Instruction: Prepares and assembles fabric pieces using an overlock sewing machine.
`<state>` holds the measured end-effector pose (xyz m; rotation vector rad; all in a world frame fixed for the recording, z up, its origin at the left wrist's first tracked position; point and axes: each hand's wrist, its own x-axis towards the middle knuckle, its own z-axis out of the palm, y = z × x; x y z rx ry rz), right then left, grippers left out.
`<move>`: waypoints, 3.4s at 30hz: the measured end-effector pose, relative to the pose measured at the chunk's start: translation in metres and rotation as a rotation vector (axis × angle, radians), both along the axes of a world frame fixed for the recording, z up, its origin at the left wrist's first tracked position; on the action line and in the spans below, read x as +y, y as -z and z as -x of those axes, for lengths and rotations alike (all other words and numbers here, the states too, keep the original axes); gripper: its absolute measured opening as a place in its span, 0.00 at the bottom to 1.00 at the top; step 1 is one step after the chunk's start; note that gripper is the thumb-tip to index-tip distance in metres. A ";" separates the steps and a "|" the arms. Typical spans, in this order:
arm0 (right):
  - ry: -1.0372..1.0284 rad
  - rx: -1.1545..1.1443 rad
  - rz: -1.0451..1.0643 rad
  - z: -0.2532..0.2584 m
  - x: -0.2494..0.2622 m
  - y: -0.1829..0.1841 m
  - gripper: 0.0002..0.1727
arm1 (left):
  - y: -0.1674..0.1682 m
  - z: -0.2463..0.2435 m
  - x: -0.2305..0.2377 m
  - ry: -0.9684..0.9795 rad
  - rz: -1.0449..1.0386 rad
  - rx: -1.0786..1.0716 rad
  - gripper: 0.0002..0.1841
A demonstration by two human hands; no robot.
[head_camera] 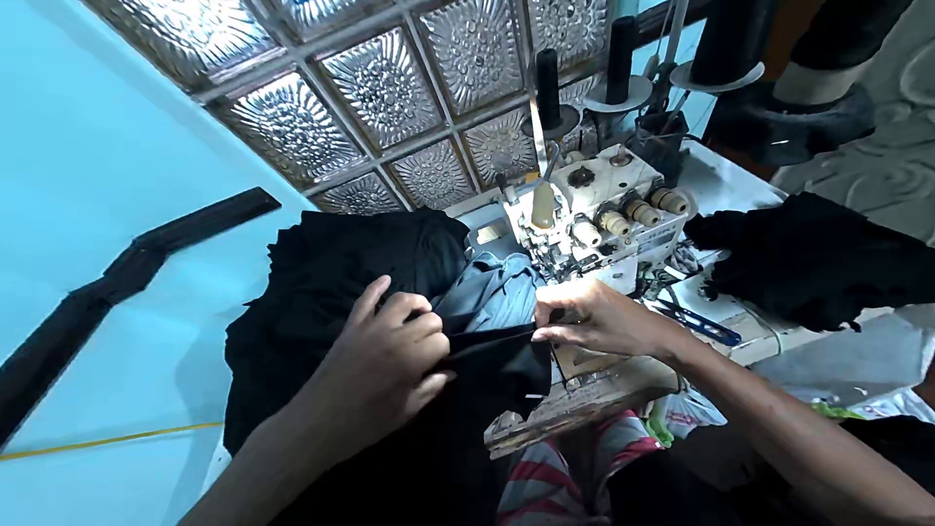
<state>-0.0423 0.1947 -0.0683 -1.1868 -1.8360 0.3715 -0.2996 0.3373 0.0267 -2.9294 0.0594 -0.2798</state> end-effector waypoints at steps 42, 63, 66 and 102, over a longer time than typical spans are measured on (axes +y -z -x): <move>0.204 0.157 -0.099 0.010 -0.042 0.041 0.11 | -0.020 -0.042 0.017 0.030 -0.061 -0.159 0.15; 0.680 -0.174 -0.645 0.009 0.005 0.085 0.06 | 0.014 -0.054 -0.063 0.157 0.540 -0.290 0.14; 0.792 -0.129 -0.607 0.019 -0.001 0.093 0.10 | 0.054 -0.052 -0.111 0.156 0.878 -0.313 0.11; 0.707 0.106 -0.260 0.022 -0.013 0.096 0.17 | 0.033 -0.102 0.002 -0.019 0.342 -0.217 0.10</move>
